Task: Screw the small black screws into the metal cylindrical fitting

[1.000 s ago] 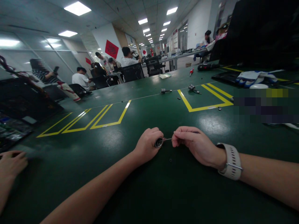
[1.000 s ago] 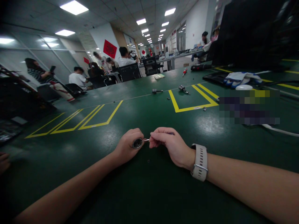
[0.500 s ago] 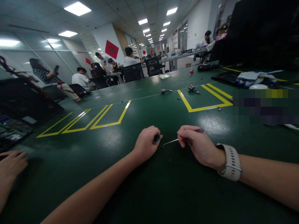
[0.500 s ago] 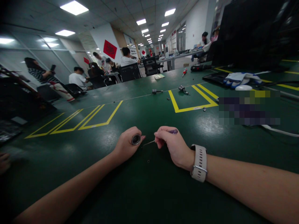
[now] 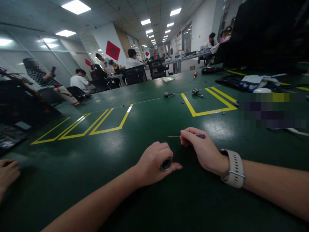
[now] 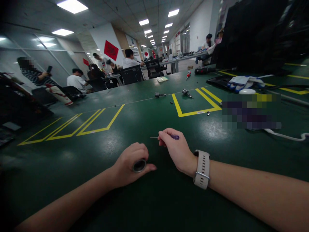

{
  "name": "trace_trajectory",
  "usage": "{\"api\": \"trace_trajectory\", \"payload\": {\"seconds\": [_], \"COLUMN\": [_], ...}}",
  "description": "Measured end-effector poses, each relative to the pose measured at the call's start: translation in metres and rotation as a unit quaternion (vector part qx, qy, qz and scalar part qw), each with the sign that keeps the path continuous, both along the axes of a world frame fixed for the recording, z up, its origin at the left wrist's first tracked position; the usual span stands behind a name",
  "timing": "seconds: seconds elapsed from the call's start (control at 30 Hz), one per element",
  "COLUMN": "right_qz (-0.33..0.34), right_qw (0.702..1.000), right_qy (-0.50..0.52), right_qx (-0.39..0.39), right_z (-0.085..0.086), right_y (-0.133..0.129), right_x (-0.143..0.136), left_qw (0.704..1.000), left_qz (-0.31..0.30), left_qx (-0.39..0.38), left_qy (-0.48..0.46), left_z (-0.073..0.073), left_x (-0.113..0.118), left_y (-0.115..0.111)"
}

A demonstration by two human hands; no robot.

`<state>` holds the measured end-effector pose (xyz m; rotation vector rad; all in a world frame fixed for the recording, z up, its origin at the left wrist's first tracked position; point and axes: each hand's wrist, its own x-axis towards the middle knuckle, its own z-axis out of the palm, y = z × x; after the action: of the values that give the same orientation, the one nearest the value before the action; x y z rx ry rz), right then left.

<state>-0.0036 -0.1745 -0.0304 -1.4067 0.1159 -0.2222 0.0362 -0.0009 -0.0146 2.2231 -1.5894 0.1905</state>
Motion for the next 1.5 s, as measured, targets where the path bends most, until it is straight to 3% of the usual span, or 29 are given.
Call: {"api": "trace_trajectory", "payload": {"seconds": [0.1, 0.27, 0.47, 0.63, 0.8, 0.87, 0.97, 1.07, 1.2, 1.23, 1.3, 1.4, 1.5], "right_qz": [-0.006, -0.008, 0.009, 0.028, 0.098, 0.128, 0.162, 0.191, 0.238, 0.250, 0.276, 0.330, 0.392], "right_qw": [1.000, 1.000, 0.999, 0.992, 0.972, 0.960, 0.946, 0.933, 0.907, 0.901, 0.884, 0.851, 0.803], "right_qy": [-0.002, 0.002, 0.010, 0.005, -0.040, -0.058, -0.058, -0.054, -0.081, -0.091, -0.113, -0.158, -0.231], "right_qx": [-0.003, -0.008, -0.042, -0.125, -0.210, -0.242, -0.274, -0.300, -0.337, -0.344, -0.359, -0.376, -0.386], "right_z": [-0.001, 0.000, 0.001, 0.001, 0.001, 0.001, 0.002, 0.006, 0.010, 0.010, 0.009, 0.010, 0.012], "right_y": [0.001, 0.001, -0.001, -0.001, 0.001, 0.003, 0.006, 0.007, 0.010, 0.011, 0.013, 0.016, 0.009], "right_x": [0.000, -0.001, -0.001, -0.001, -0.002, -0.002, 0.000, 0.004, 0.010, 0.011, 0.010, -0.001, -0.021], "left_qw": [0.996, 0.991, 0.993, 0.993, 0.989, 0.979, 0.970, 0.967, 0.959, 0.949, 0.899, 0.777, 0.671], "left_qz": [-0.010, 0.060, 0.083, 0.089, 0.096, 0.124, 0.173, 0.227, 0.270, 0.287, 0.317, 0.332, 0.337], "left_qx": [0.069, 0.083, 0.065, 0.052, -0.049, -0.086, -0.067, -0.048, -0.086, -0.116, -0.215, -0.346, -0.393], "left_qy": [-0.052, -0.082, -0.057, -0.051, -0.097, -0.139, -0.160, -0.109, 0.012, 0.067, 0.212, 0.407, 0.531], "left_z": [0.000, -0.006, -0.009, -0.013, -0.013, -0.011, -0.006, 0.004, 0.024, 0.029, 0.037, 0.044, 0.046], "left_x": [-0.011, -0.001, 0.018, 0.021, 0.021, 0.023, 0.026, 0.028, 0.026, 0.024, 0.021, 0.015, 0.009], "left_y": [-0.007, -0.006, 0.002, 0.002, 0.004, 0.006, 0.011, 0.018, 0.023, 0.023, 0.019, 0.009, -0.002]}}
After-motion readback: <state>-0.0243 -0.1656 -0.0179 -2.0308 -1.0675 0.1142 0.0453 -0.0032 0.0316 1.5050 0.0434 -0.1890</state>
